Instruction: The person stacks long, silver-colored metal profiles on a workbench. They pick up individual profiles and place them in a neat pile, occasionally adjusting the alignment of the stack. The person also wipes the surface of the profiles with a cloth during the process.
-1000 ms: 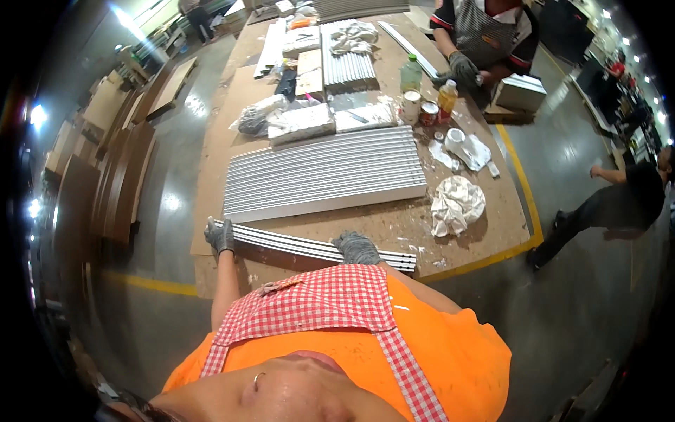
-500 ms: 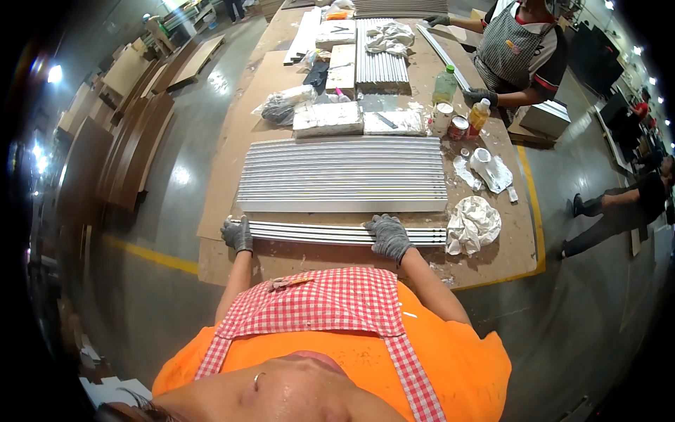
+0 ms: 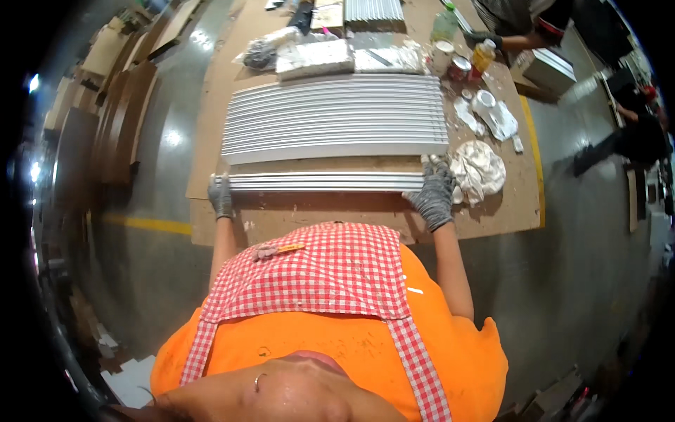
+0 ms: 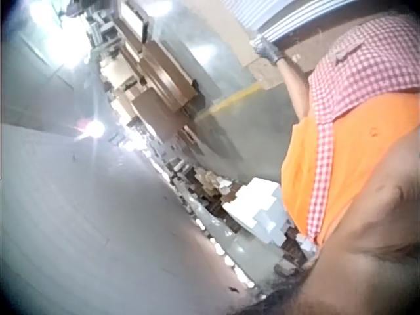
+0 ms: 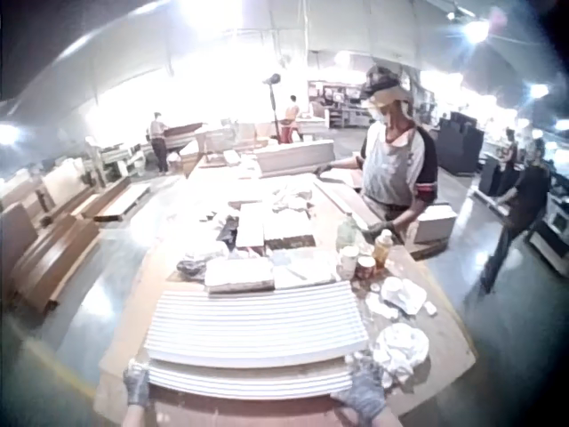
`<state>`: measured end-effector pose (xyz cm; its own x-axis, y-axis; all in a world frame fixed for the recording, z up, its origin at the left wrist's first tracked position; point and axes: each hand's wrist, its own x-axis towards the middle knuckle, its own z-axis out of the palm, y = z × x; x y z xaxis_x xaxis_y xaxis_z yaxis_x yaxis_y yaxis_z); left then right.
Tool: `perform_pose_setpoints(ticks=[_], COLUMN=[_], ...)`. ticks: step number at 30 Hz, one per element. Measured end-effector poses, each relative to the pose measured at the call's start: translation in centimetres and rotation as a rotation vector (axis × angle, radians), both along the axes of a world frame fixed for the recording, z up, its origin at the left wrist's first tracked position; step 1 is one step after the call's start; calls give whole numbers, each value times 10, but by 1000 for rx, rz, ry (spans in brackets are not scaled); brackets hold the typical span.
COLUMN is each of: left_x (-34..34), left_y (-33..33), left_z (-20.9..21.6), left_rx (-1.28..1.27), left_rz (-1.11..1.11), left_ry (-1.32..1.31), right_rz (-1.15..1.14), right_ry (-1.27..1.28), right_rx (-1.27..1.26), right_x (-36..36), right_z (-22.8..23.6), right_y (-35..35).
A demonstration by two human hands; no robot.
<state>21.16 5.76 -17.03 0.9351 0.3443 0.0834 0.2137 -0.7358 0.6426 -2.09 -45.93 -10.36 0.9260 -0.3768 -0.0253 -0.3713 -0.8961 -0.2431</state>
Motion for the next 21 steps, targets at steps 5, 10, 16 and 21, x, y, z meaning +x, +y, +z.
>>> perform_pose_setpoints(ticks=[5, 10, 16, 21], left_x=[2, -3, -2, -5], left_y=[56, 74, 70, 69], left_z=[-20, -14, 1, -18], left_rx=[-556, -538, -294, -430], left_rz=[-94, -232, -517, -363], left_ry=[102, 169, 174, 118], right_rz=[-194, -150, -210, -400], right_ry=[50, -24, -152, 124], right_rx=[0, 206, 138, 267], right_x=[-18, -17, -24, -5], right_z=[-2, -14, -59, -20], right_y=[-24, -34, -46, -29])
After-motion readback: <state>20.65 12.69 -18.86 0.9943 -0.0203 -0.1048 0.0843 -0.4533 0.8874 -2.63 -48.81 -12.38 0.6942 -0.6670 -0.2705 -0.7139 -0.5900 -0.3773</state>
